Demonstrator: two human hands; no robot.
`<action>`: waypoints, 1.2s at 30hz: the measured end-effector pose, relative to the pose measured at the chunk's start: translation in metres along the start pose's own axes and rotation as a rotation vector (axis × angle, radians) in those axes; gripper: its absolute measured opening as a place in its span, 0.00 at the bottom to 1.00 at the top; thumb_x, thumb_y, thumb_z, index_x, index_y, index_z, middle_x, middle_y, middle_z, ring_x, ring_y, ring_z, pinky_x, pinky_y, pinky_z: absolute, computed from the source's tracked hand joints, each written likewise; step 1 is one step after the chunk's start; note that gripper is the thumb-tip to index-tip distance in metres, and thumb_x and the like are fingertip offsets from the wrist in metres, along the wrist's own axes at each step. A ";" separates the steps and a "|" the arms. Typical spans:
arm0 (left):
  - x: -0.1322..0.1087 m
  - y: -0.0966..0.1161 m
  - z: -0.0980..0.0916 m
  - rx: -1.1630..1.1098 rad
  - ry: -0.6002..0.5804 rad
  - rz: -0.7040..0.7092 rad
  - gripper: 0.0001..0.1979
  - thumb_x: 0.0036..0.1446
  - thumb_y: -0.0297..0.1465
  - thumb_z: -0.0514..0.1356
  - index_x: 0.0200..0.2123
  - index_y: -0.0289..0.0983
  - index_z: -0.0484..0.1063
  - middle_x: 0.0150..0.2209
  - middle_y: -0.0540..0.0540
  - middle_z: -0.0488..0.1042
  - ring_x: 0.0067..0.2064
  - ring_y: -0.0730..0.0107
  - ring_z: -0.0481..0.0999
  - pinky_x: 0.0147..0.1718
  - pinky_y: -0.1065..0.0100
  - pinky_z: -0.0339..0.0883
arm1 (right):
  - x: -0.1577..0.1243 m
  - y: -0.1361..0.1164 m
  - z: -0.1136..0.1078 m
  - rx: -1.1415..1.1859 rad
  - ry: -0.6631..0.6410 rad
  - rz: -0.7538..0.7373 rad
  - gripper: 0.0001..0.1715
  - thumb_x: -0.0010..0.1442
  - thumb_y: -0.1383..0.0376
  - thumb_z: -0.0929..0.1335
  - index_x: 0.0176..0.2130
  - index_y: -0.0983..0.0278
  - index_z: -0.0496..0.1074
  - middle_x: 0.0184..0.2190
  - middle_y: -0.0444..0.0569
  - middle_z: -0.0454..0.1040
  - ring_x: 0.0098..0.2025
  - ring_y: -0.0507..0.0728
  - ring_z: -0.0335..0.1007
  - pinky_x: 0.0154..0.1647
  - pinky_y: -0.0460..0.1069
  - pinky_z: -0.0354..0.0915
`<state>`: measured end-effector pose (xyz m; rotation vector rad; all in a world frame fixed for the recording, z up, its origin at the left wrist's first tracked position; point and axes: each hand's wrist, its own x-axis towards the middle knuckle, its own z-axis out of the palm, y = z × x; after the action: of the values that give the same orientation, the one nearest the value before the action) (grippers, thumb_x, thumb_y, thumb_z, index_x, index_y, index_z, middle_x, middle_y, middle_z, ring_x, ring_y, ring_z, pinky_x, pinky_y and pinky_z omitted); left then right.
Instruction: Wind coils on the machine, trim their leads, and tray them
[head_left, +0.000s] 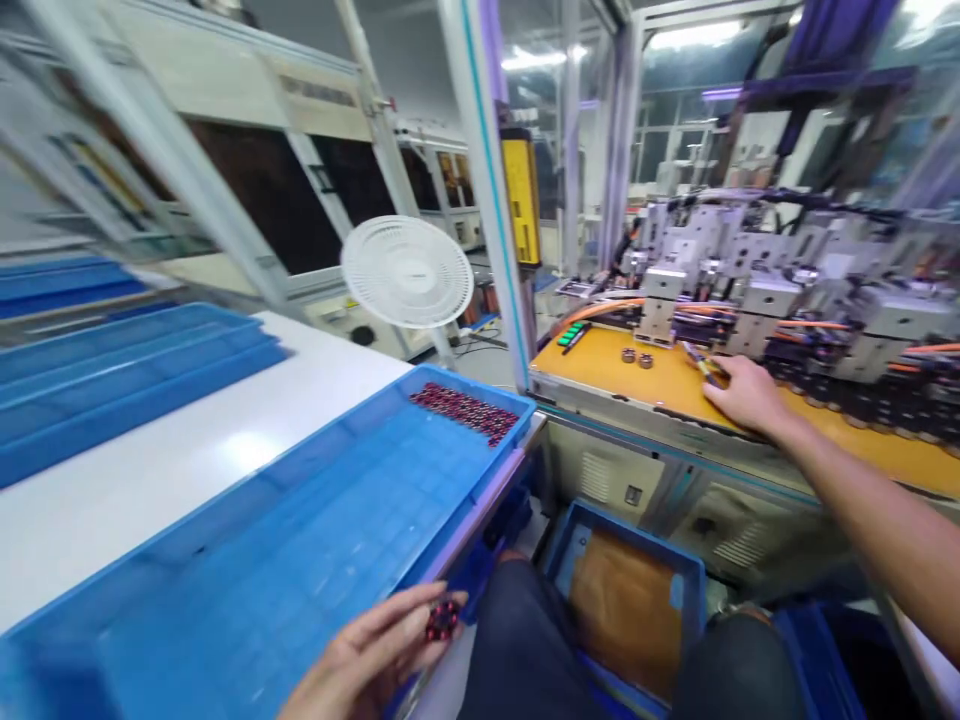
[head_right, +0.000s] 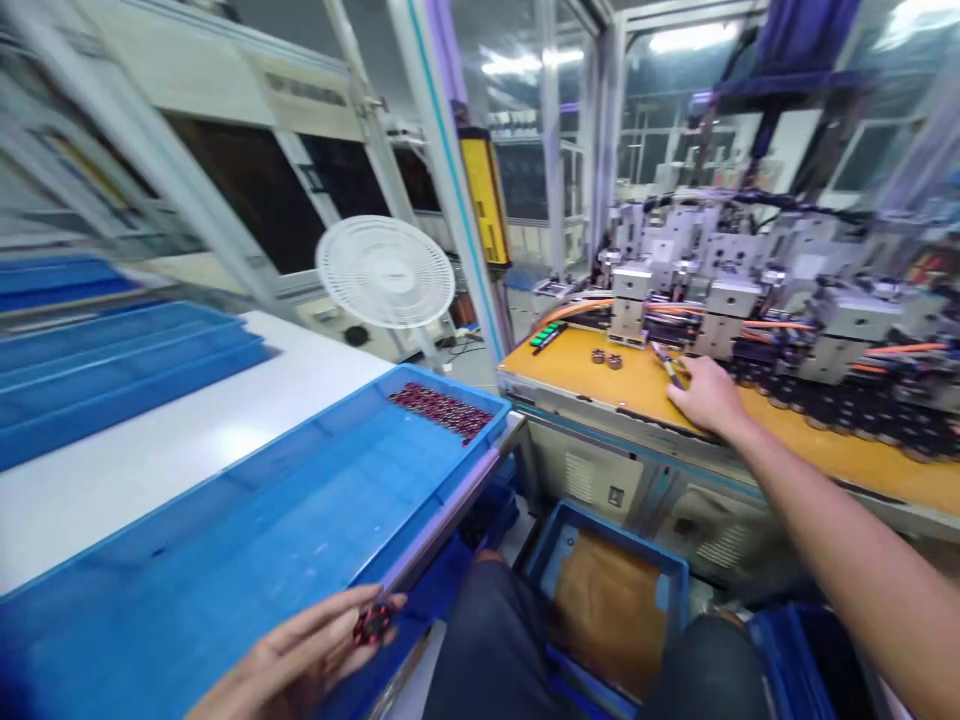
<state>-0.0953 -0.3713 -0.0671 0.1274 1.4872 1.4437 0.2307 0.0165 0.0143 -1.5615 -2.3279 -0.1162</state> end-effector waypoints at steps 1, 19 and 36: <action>0.007 0.012 -0.009 0.005 0.010 -0.003 0.24 0.32 0.36 0.78 0.37 0.34 0.82 0.41 0.35 0.84 0.42 0.53 0.84 0.42 0.65 0.79 | 0.002 0.002 0.005 -0.011 0.009 -0.003 0.28 0.60 0.60 0.67 0.56 0.72 0.71 0.53 0.64 0.73 0.52 0.67 0.71 0.51 0.53 0.63; 0.287 0.049 0.005 0.805 -0.030 0.601 0.15 0.63 0.35 0.61 0.50 0.36 0.72 0.52 0.42 0.74 0.48 0.60 0.77 0.46 0.53 0.74 | 0.010 0.016 0.020 -0.123 0.067 0.013 0.22 0.60 0.58 0.68 0.49 0.67 0.76 0.53 0.58 0.76 0.52 0.64 0.73 0.52 0.53 0.66; 0.299 0.027 0.028 0.765 0.135 0.683 0.18 0.63 0.35 0.61 0.54 0.36 0.69 0.49 0.42 0.75 0.45 0.61 0.77 0.43 0.54 0.75 | 0.004 0.005 0.020 -0.021 0.112 -0.018 0.20 0.61 0.59 0.67 0.48 0.69 0.76 0.51 0.58 0.77 0.51 0.64 0.73 0.53 0.55 0.67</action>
<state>-0.2334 -0.1431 -0.2074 1.1107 2.1702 1.3072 0.2295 0.0268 -0.0041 -1.5046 -2.2613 -0.2271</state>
